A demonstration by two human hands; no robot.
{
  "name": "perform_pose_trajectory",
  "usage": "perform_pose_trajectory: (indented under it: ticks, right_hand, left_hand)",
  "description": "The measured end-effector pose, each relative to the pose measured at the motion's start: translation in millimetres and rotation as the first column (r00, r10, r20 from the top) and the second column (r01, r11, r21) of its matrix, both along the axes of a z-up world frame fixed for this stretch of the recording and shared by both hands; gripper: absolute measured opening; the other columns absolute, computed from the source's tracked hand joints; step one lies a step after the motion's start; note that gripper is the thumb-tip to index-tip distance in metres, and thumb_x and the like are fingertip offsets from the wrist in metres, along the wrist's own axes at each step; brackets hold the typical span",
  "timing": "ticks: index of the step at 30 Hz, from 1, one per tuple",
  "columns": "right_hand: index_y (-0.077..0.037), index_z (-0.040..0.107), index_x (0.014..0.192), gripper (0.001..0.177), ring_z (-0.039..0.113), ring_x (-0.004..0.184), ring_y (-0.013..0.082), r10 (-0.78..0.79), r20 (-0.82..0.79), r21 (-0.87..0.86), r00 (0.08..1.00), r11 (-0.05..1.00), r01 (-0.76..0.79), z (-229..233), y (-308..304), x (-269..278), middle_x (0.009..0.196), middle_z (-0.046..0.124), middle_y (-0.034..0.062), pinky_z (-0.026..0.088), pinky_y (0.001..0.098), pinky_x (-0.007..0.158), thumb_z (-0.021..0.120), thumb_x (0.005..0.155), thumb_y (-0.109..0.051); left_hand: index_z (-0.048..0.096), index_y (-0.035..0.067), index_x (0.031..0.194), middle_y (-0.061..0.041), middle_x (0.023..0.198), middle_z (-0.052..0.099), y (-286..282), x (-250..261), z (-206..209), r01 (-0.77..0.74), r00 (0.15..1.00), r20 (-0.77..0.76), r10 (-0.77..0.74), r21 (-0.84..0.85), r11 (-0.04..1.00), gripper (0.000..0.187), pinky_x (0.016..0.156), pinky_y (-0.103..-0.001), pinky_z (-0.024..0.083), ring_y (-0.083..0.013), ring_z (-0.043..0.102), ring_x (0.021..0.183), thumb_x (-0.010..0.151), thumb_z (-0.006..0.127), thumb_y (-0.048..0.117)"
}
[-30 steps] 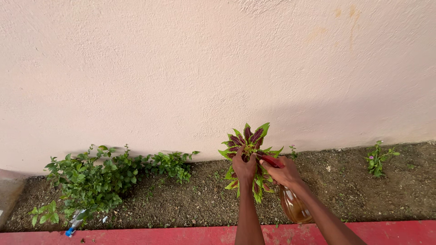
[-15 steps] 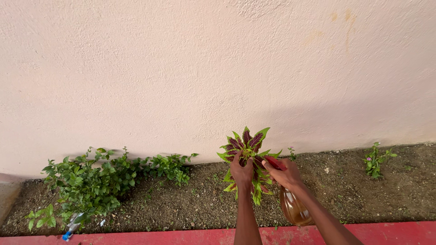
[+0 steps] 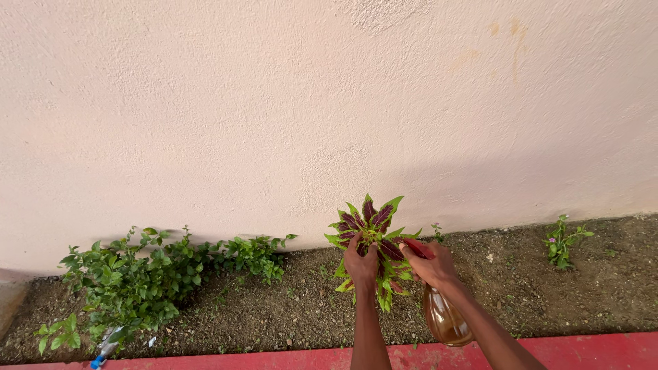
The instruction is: The person uses a spray bottle to apply liquid to the leaves of plants in a soil bed next to a wall, using one hand to squeeze the trigger and the other hand to adjust the plant stems.
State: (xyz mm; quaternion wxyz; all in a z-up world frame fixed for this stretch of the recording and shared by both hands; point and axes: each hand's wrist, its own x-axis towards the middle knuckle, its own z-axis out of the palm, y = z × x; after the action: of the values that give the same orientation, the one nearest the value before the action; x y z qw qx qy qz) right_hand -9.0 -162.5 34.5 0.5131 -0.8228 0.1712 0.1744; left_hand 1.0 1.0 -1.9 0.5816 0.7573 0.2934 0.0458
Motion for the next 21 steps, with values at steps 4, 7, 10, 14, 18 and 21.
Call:
perform_pose_trajectory:
  ticks: [4, 7, 10, 14, 18, 21]
  right_hand:
    - [-0.001, 0.074, 0.112, 0.046, 0.061, 0.044, 0.0154, 0.009, -0.037, -0.038, 0.999, 0.999, -0.011, 5, 3, -1, 0.055, 0.063, 0.0048, 0.052, 0.0311, 0.042, 0.071, 0.093, -0.043]
    - [-0.008, 0.073, 0.113, 0.042, 0.062, 0.044, 0.0148, 0.051, -0.004, 0.025, 0.999, 0.998, -0.051, 5, 3, -2, 0.054, 0.064, 0.0049, 0.051, 0.0313, 0.043, 0.070, 0.090, -0.042]
    - [-0.005, 0.073, 0.100, 0.037, 0.063, 0.045, 0.0140, 0.108, -0.009, 0.022, 0.994, 0.994, -0.108, 3, 5, -3, 0.055, 0.067, 0.0058, 0.051, 0.0312, 0.044, 0.071, 0.090, -0.041]
    - [-0.002, 0.069, 0.086, 0.039, 0.063, 0.046, 0.0153, 0.102, -0.072, -0.010, 0.992, 0.995, -0.103, 5, 12, -4, 0.057, 0.066, 0.0070, 0.054, 0.0316, 0.047, 0.073, 0.093, -0.040]
    - [0.000, 0.070, 0.084, 0.042, 0.064, 0.046, 0.0160, 0.145, -0.088, 0.047, 0.985, 0.989, -0.142, 6, 18, -6, 0.057, 0.066, 0.0061, 0.055, 0.0324, 0.048, 0.073, 0.094, -0.041]
    - [-0.001, 0.073, 0.082, 0.040, 0.065, 0.047, 0.0127, 0.266, -0.022, 0.065, 0.964, 0.962, -0.264, 3, 23, -6, 0.056, 0.068, 0.0055, 0.053, 0.0304, 0.048, 0.072, 0.093, -0.040]
  left_hand:
    - [0.066, 0.012, 0.132, -0.014, 0.127, 0.064, 1, 0, -1, 0.003, 1.000, 0.025, -0.003, -0.003, 1.000, 0.050, 0.107, -0.049, 0.049, -0.0312, 0.063, 0.120, 0.084, 0.076, 0.014]
    - [0.066, 0.013, 0.132, -0.015, 0.127, 0.063, 1, -1, 0, 0.000, 1.000, 0.002, 0.000, 0.018, 1.000, 0.049, 0.107, -0.049, 0.048, -0.0312, 0.061, 0.121, 0.085, 0.077, 0.015]
    - [0.066, 0.012, 0.132, -0.015, 0.126, 0.063, 0, -4, 0, 0.004, 1.000, 0.001, -0.004, 0.037, 0.999, 0.048, 0.105, -0.048, 0.047, -0.0302, 0.060, 0.119, 0.085, 0.077, 0.016]
    - [0.067, 0.011, 0.130, -0.016, 0.121, 0.066, 0, -7, -3, -0.008, 0.999, 0.048, 0.006, 0.044, 0.999, 0.047, 0.101, -0.045, 0.050, -0.0292, 0.065, 0.113, 0.084, 0.077, 0.015]
    - [0.067, 0.009, 0.130, -0.014, 0.116, 0.072, 3, -7, -6, 0.007, 0.998, 0.065, -0.009, 0.023, 1.000, 0.047, 0.095, -0.043, 0.055, -0.0268, 0.071, 0.104, 0.084, 0.075, 0.014]
    - [0.068, 0.008, 0.128, -0.013, 0.114, 0.075, 3, -8, -4, 0.002, 0.996, 0.092, 0.000, -0.015, 1.000, 0.047, 0.094, -0.042, 0.054, -0.0251, 0.072, 0.102, 0.083, 0.076, 0.012]
